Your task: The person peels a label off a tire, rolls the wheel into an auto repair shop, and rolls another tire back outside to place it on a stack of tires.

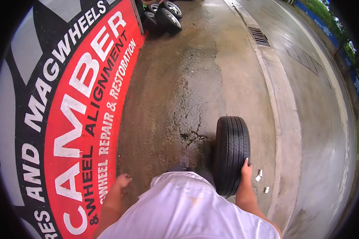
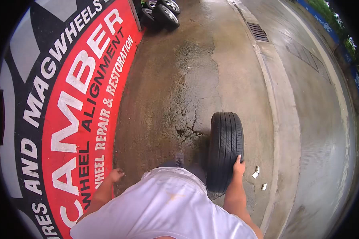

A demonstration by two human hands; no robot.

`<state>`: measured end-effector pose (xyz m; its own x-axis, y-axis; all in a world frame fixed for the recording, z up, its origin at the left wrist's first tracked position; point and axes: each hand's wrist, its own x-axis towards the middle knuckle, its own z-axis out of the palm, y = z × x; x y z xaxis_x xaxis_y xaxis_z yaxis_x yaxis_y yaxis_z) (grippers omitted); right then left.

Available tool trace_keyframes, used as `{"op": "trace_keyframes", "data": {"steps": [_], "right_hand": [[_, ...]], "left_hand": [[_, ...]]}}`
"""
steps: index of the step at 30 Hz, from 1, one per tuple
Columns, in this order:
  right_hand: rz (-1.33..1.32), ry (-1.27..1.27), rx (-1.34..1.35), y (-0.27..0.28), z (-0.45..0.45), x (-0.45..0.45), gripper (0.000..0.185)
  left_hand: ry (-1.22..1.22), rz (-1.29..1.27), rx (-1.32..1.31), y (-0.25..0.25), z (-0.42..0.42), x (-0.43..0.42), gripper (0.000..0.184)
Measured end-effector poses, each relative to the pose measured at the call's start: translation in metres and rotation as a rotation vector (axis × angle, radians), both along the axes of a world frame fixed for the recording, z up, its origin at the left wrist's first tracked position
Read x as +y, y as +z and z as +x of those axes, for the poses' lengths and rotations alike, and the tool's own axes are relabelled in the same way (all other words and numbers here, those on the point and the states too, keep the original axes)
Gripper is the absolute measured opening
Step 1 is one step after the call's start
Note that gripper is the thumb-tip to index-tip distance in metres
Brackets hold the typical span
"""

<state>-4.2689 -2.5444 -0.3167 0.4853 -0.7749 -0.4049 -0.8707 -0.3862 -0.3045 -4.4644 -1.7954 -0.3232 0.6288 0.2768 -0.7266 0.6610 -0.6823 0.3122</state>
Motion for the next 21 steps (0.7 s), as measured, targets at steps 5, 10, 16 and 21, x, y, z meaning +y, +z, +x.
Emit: {"op": "trace_keyframes", "data": {"steps": [5,10,16,21], "right_hand": [[0.135,0.202,-0.287,-0.012,0.177,-0.05,0.09],[0.313,-0.017,-0.314,-0.029,0.288,-0.082,0.099],[0.114,0.153,-0.118,-0.017,0.645,-0.119,0.096],[0.497,0.17,-0.42,0.004,0.805,-0.097,0.086]], "left_hand": [[-0.041,0.125,-0.619,0.131,0.395,0.022,0.044],[-0.046,-0.129,-0.876,0.195,0.624,-0.064,0.035],[-0.348,-0.161,-0.291,0.107,0.742,-0.146,0.047],[-0.326,-0.157,0.23,0.04,0.774,-0.111,0.05]]}}
